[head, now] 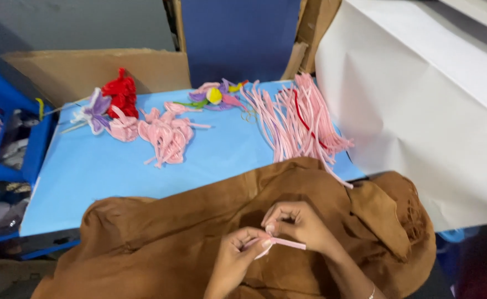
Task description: The person sits with a brown cloth draped over their lap and uses their hands to twist and fold pink pipe cleaners into a flower shape. They manipulate the pipe cleaner by bending and wrapping it around itself to form petals, while other finished flowers and materials are visible on a blue table in the background.
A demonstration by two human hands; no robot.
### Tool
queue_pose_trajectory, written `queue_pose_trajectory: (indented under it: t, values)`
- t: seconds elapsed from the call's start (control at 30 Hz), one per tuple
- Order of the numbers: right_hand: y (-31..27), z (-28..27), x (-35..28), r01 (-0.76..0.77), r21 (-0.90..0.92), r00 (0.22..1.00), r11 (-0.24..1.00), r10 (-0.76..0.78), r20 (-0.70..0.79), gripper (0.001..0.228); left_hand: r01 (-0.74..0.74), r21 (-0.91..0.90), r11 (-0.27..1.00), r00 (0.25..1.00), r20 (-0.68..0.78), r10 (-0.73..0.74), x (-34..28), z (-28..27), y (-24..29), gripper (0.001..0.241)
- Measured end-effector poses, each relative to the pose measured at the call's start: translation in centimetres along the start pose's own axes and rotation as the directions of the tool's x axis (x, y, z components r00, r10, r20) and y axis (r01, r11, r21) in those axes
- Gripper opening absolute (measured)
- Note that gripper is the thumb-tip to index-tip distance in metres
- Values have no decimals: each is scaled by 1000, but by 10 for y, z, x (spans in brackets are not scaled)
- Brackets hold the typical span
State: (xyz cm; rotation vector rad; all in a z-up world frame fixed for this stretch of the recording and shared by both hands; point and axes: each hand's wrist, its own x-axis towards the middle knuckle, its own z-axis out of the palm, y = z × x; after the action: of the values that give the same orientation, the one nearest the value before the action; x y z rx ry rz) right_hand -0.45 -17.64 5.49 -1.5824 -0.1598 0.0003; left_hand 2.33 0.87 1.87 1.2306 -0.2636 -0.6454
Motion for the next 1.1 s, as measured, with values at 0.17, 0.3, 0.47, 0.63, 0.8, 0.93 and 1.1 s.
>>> queue_pose_trajectory:
  t: [0.17, 0.3, 0.47, 0.63, 0.8, 0.93, 1.1]
  values:
    - [-31, 9, -13, 114, -625, 987, 773, -158, -15, 9, -41, 289, 956, 998, -26, 50, -9, 14, 12, 4]
    - [-17, 29, -21, 267, -940, 917, 214, -357, 179, 10, -34, 217, 976, 995, -86, 54, 4, 6, -24, 9]
    - [2, 56, -41, 184, -974, 706, 129, -708, 39, 16, -182, 28, 983, 952, -245, 184, 7, 7, -31, 14]
    - [27, 68, -49, 136, -869, 578, 476, -750, -320, 8, -174, -111, 978, 956, -257, 141, 3, 23, -37, 11]
    - [43, 57, -40, 147, -224, 754, 964, -255, -605, 11, -158, -235, 959, 963, -252, 97, 0, 27, -33, 11]
    - [44, 48, -28, 182, 81, 821, 980, -106, -561, 10, -171, -137, 976, 965, -221, 138, 1, 22, -30, 11]
    - [31, 41, -22, 157, 222, 878, 962, -33, -478, 18, -186, -63, 980, 972, -157, 175, -1, 19, -21, 14]
